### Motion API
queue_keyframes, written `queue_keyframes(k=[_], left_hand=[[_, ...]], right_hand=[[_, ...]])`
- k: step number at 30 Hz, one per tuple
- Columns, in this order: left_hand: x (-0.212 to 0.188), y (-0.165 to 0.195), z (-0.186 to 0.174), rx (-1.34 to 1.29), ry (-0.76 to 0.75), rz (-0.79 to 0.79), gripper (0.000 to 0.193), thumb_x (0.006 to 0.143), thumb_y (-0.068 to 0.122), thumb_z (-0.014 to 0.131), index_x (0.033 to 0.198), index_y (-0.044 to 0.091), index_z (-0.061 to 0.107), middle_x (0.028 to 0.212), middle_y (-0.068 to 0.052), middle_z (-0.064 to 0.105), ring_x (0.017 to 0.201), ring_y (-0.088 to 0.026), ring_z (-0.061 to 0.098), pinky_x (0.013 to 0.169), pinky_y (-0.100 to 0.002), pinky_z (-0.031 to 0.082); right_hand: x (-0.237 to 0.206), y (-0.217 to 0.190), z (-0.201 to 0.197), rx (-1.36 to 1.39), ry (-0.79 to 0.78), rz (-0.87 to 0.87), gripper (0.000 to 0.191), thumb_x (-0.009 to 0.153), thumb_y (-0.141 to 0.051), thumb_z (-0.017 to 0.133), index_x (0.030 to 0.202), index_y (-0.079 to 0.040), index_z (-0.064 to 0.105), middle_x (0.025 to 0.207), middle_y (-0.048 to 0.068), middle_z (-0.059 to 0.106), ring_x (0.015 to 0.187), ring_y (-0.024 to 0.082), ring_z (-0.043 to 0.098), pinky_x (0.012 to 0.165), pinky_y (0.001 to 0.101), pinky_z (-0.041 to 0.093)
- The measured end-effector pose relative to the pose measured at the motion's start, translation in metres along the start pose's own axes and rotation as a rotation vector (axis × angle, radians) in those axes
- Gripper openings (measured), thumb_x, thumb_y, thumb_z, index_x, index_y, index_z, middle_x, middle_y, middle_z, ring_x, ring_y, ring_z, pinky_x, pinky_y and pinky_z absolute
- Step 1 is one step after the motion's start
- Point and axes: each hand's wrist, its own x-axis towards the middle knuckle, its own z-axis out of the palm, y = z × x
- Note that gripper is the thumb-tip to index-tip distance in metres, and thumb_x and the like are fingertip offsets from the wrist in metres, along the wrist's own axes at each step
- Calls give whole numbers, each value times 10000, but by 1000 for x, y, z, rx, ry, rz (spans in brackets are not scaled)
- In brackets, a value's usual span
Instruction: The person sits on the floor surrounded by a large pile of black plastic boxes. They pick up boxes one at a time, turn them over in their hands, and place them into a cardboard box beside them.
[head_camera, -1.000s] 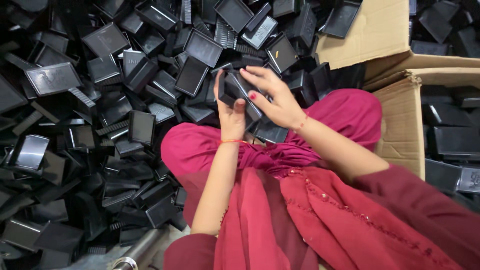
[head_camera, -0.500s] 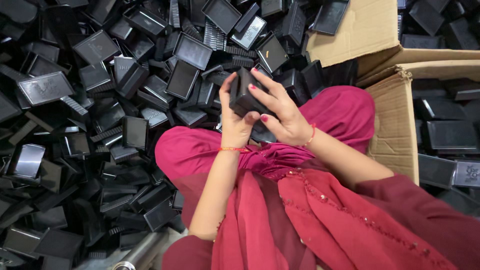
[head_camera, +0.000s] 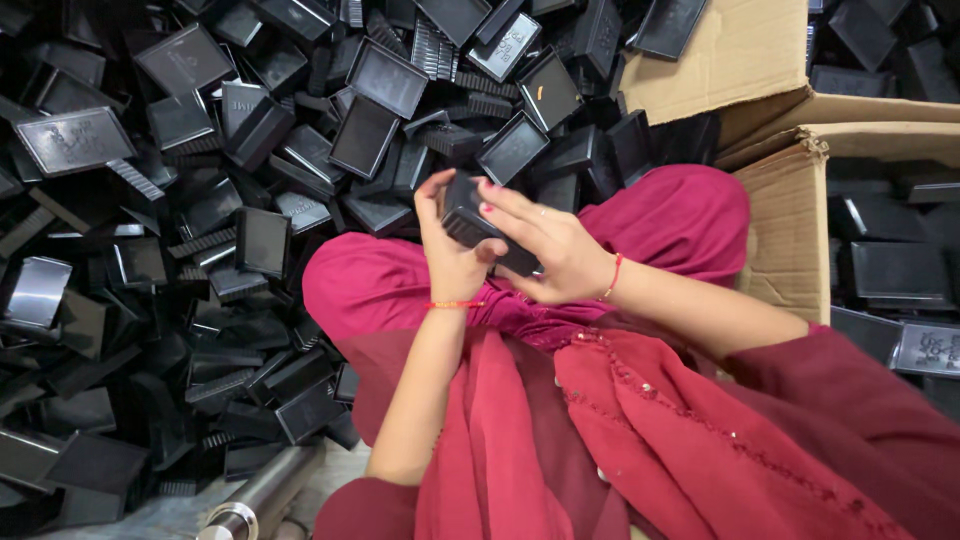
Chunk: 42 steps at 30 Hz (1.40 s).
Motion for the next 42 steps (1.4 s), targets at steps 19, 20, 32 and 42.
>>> queue_keyframes(k=[19, 20, 32, 42], left_hand=[[37, -19, 6, 511, -187, 137, 221, 1037, 232, 639, 1128, 35, 681, 1079, -115, 656, 1006, -258, 664, 873, -339, 538], [42, -24, -7, 545, -173, 114, 191, 1023, 208, 663, 1115, 44, 693, 1068, -109, 665, 984, -245, 676, 858, -324, 551], [31, -44, -128, 584, 169, -114, 147, 984, 133, 721, 1077, 24, 686, 1045, -70, 667, 931, -148, 687, 786, -268, 562], [106, -66, -157, 968, 98, 122, 395, 884, 158, 795, 1225, 44, 631, 1221, -161, 638, 1174, -381, 607, 1030, -442, 474]], right_hand=[[-179, -27, -161, -958, 168, 929, 550, 911, -77, 727, 1456, -125, 676, 1326, 148, 730, 1094, 342, 706, 919, 435, 574], [-192, -31, -180, -1061, 108, 936, 466, 938, -100, 743, 1392, -80, 641, 1256, 157, 687, 1109, 333, 670, 965, 413, 550], [38, 89, 5, -441, -40, 472, 458, 957, -479, 710, 1239, -118, 722, 1139, 105, 728, 1048, 320, 699, 810, 421, 565], [146, 197, 149, -346, -80, 616, 608, 748, -458, 814, 1115, -40, 567, 1104, 200, 605, 1040, 401, 636, 857, 483, 539]])
